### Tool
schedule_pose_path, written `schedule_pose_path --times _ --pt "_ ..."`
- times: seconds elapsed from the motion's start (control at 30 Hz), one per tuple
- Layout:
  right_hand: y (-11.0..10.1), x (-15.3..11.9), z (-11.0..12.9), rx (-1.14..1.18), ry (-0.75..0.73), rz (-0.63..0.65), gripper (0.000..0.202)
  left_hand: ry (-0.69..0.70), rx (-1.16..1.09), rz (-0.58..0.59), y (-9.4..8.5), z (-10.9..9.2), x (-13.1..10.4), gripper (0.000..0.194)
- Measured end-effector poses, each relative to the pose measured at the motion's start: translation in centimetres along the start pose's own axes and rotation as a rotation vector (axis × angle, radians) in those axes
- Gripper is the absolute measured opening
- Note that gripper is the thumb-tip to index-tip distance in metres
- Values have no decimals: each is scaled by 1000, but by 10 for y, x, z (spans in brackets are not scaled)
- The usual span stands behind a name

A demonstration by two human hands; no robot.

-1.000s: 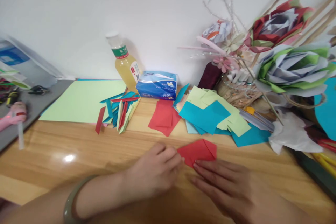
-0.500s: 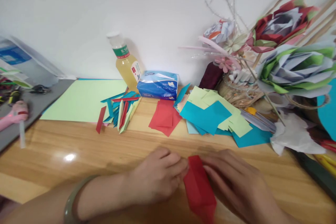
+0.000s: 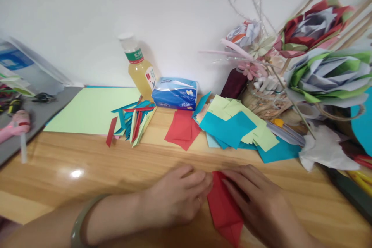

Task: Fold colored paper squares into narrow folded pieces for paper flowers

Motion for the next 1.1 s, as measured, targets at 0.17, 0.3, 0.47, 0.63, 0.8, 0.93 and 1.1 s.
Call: schedule_pose_path --times 0.17,0.3,0.47,0.63,0.8,0.93,1.1 --pt "-3 2 9 -79 -132 -25 25 30 34 12 1 -3 -1 27" --pt "-2 3 9 -114 -134 -37 22 32 60 -4 -1 -4 -1 29" --pt "-2 1 16 -128 -212 -50 21 25 77 -9 -4 -5 -1 30" --pt "1 1 21 -98 -268 24 30 31 100 15 -2 -9 -3 30" --pt "0 2 19 -79 -239 13 29 3 56 36 1 -7 -4 27" --pt "0 2 18 -60 -260 34 32 1 -9 29 4 -2 -5 29" --pt "-2 2 18 -36 -272 12 32 44 20 75 9 2 -6 35"
Point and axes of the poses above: each hand's wrist, its own x-axis towards the middle knuckle, its own y-axis out of the palm, z = x × y, the point moved 6 cm from there along x, towards the middle knuckle, and after that the axes turned 11 degrees about -z, right-handed, at the moved point
